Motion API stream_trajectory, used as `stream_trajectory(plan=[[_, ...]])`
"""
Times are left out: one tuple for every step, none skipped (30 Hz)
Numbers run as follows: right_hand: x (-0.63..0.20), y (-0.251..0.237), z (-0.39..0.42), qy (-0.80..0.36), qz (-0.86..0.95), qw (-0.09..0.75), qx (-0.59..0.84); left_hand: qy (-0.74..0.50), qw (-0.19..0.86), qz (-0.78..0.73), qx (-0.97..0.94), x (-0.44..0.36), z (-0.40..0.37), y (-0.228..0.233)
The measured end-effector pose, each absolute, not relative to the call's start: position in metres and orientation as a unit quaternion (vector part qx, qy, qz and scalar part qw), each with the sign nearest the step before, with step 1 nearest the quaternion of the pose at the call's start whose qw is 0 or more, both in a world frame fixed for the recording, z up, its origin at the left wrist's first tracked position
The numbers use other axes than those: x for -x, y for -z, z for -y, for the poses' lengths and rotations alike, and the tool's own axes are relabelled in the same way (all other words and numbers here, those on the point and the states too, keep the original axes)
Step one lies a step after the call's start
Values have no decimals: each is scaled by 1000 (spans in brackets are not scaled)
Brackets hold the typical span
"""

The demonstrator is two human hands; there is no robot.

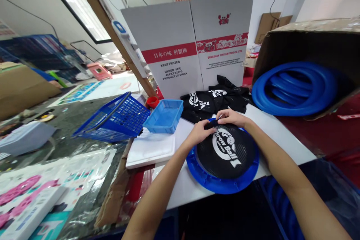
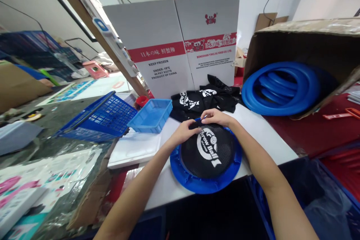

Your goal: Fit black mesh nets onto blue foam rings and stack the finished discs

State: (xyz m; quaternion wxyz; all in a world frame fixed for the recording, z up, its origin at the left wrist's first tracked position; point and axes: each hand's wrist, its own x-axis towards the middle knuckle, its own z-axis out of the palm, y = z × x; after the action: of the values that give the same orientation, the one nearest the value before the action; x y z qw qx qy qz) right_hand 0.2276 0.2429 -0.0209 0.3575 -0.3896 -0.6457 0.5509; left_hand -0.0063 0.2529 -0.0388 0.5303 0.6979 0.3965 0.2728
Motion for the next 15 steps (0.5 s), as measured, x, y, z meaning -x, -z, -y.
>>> stream_trajectory(plan=[[-228,24,-245,-537,654,359,393,-290,437,-415,-744,7,-254,39],[-228,28,-248,-521,665,360,396,-299,351,-419,-782,8,-254,39],[-229,31,-250,-503,676,360,400,-294,282,-406,-818,8,-253,38],[-230,34,-252,-487,686,360,403,-278,230,-376,-854,8,-251,37],[-231,37,-254,-477,691,360,407,-252,190,-337,-887,8,-249,36],[-232,39,-255,-466,696,358,412,-222,158,-297,-915,8,-247,35],[-233,40,-256,-443,708,351,424,-192,134,-266,-935,7,-245,34],[-234,41,-256,-405,727,338,440,-163,121,-247,-948,7,-243,33],[-234,41,-255,-358,747,321,459,-137,118,-238,-954,7,-243,33],[-234,40,-255,-309,765,303,477,-112,123,-234,-958,8,-243,32],[-235,40,-254,-265,778,285,493,-87,134,-229,-960,8,-243,33],[-235,39,-254,-233,784,272,507,-64,147,-222,-962,9,-243,34],[-236,38,-253,-216,782,266,521,-46,160,-215,-962,8,-242,35],[-237,37,-253,-203,777,262,534,-33,171,-212,-962,8,-241,36],[-238,37,-254,-188,772,256,550,-24,178,-216,-960,7,-238,37]])
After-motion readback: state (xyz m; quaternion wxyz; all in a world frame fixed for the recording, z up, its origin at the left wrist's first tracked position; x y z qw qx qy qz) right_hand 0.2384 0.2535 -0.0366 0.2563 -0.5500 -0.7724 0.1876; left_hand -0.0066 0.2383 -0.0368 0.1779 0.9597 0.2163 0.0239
